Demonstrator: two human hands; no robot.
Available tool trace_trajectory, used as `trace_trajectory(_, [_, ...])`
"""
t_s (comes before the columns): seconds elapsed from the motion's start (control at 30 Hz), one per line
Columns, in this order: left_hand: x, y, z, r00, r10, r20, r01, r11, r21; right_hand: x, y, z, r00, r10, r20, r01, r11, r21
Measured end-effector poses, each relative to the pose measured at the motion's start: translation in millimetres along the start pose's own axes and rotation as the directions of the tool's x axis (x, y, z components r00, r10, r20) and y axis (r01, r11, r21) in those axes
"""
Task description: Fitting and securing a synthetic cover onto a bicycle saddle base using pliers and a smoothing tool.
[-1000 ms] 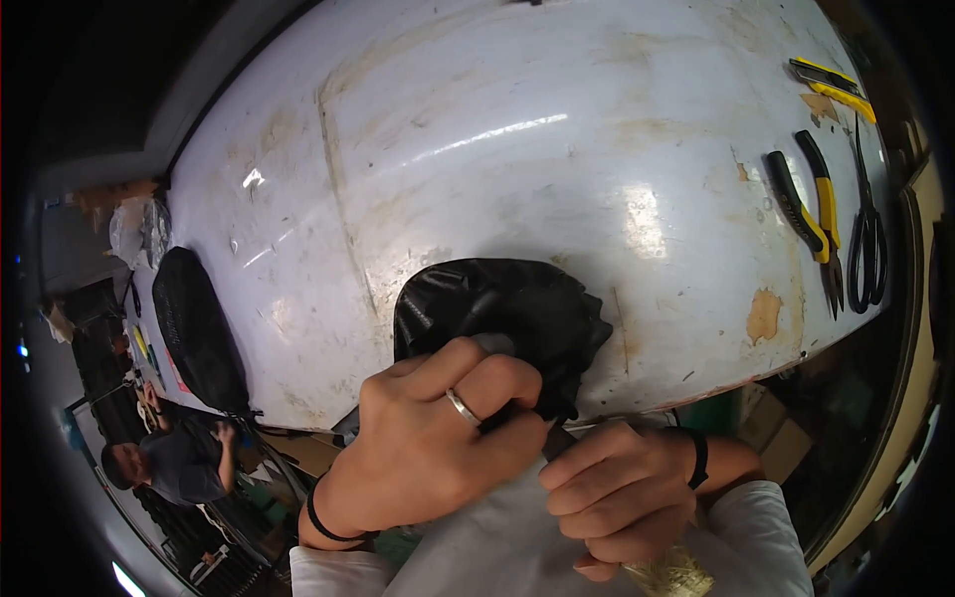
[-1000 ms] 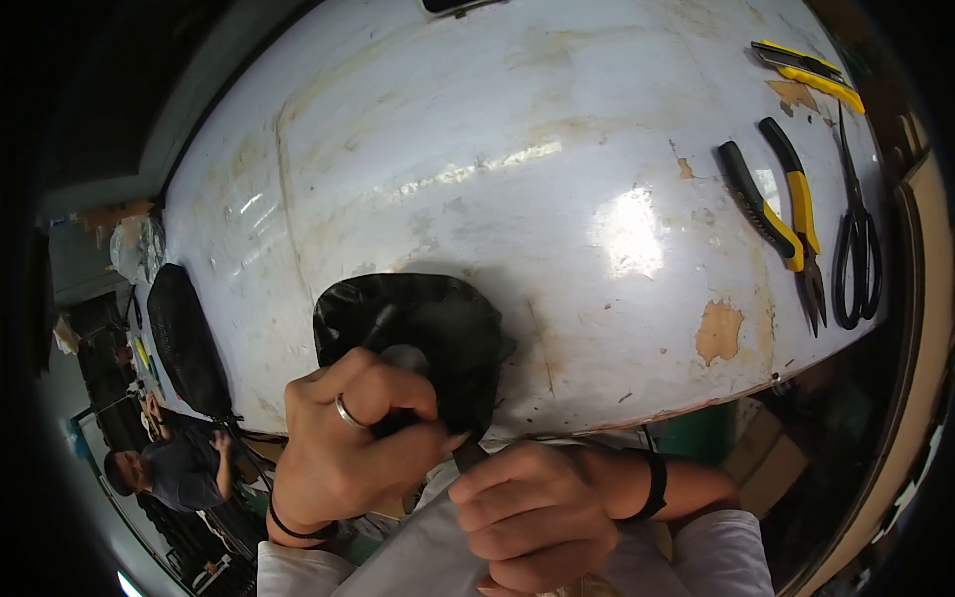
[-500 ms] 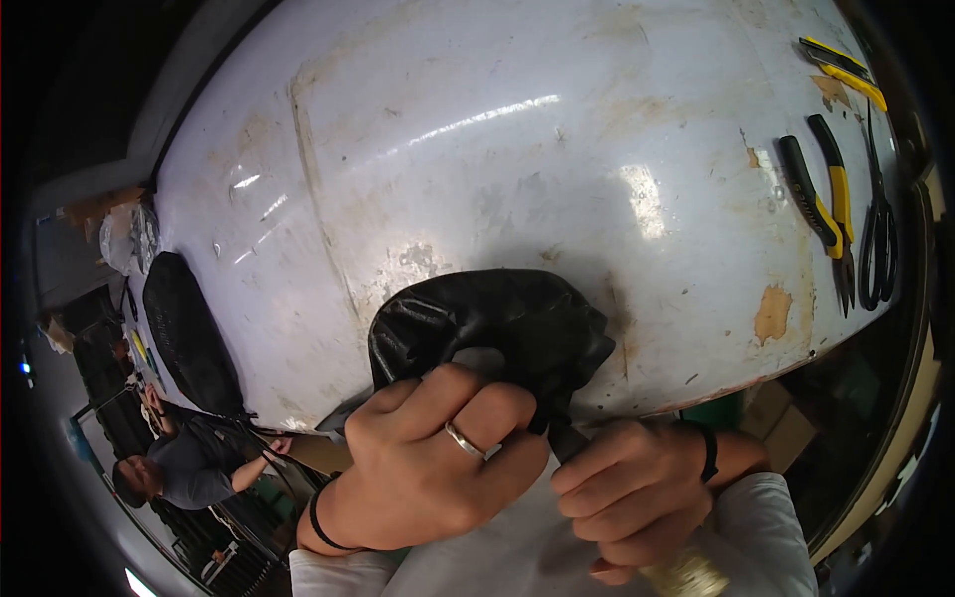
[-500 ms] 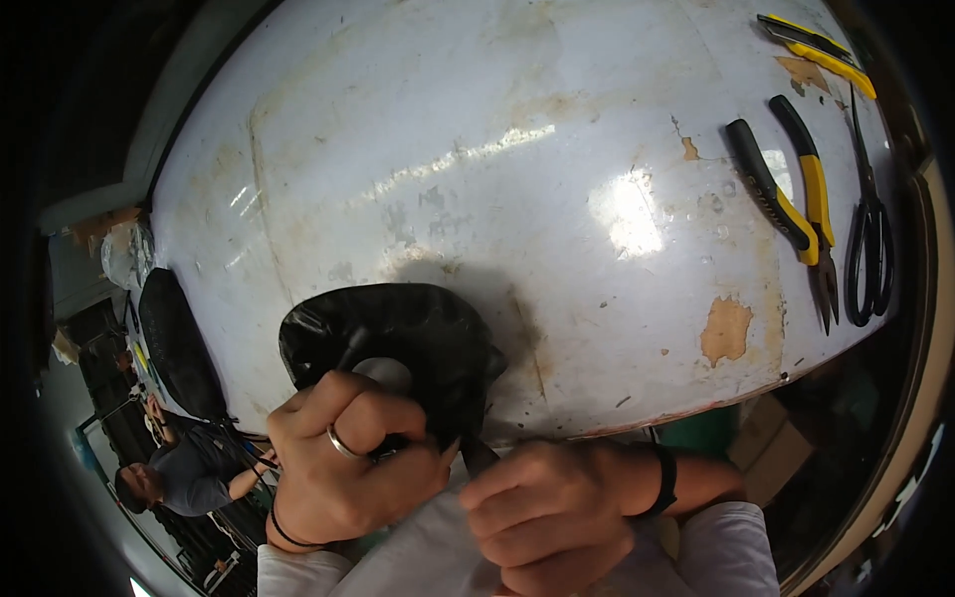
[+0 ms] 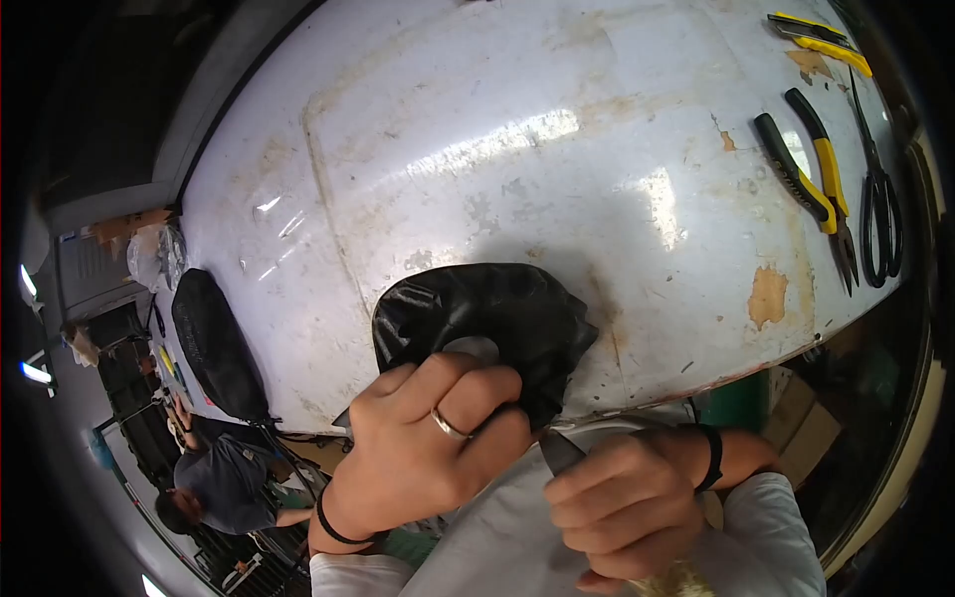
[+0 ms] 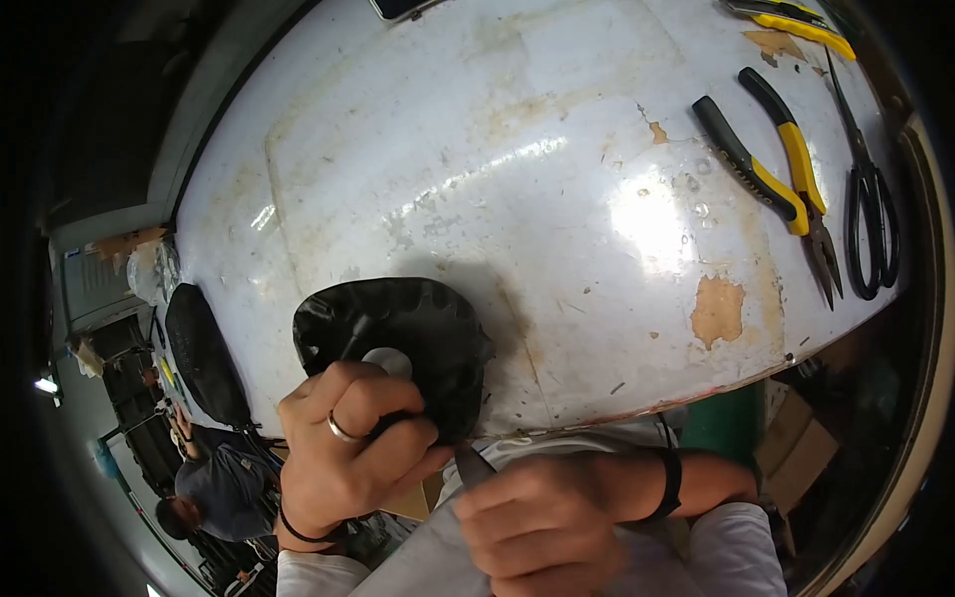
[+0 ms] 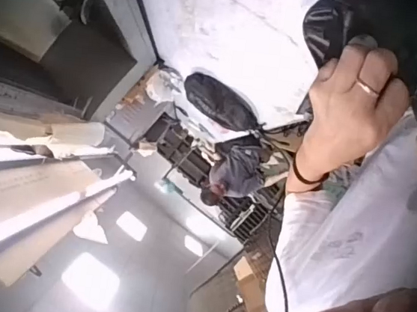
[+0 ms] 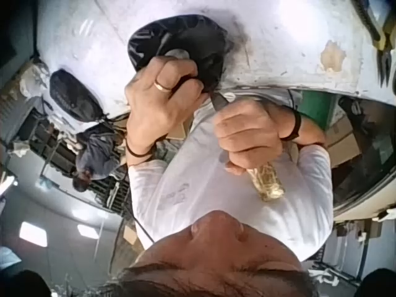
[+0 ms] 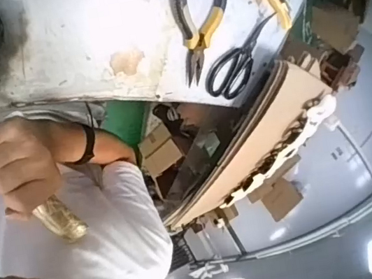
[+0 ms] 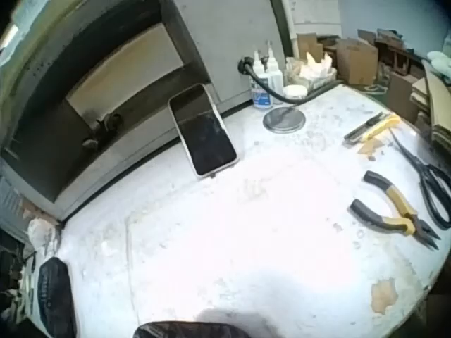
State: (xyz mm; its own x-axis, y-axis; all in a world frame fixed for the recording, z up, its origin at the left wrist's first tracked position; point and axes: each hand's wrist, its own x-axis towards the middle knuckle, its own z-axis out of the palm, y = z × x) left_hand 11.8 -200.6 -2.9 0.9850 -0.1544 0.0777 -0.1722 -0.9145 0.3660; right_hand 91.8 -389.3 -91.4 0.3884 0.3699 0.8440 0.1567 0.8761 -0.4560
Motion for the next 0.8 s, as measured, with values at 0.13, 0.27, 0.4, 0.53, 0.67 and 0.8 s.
trace_trajectory(0.13, [-2,-4,0,0.999,0.038,-0.037,-0.037,0.999,0.016,-1,1,2,0.992,0.114,0.050,-0.110,0.991,-0.070])
trace_trajectory(0.27, [-12,-8,7,0.992,0.087,-0.090,-0.084,0.996,0.041,3,8,-8,0.981,0.163,-0.104,-0.145,0.976,0.162])
trace_trajectory(0.4, [-12,-8,6,0.982,0.051,-0.184,-0.055,0.998,-0.017,11,-2,-9,0.986,0.163,0.030,-0.164,0.986,0.023])
trace_trajectory(0.53, [-4,17,-2,0.986,-0.142,0.083,0.119,0.965,0.234,15,-16,-8,0.995,0.093,-0.029,-0.095,0.994,-0.052])
trace_trajectory(0.67, [-16,37,16,0.967,-0.253,0.003,0.226,0.868,0.443,14,-33,-17,0.974,0.211,0.081,-0.202,0.974,-0.099])
trace_trajectory(0.8, [-22,33,22,0.969,-0.241,-0.051,0.243,0.895,0.373,10,-32,-15,0.982,0.181,0.044,-0.174,0.976,-0.131])
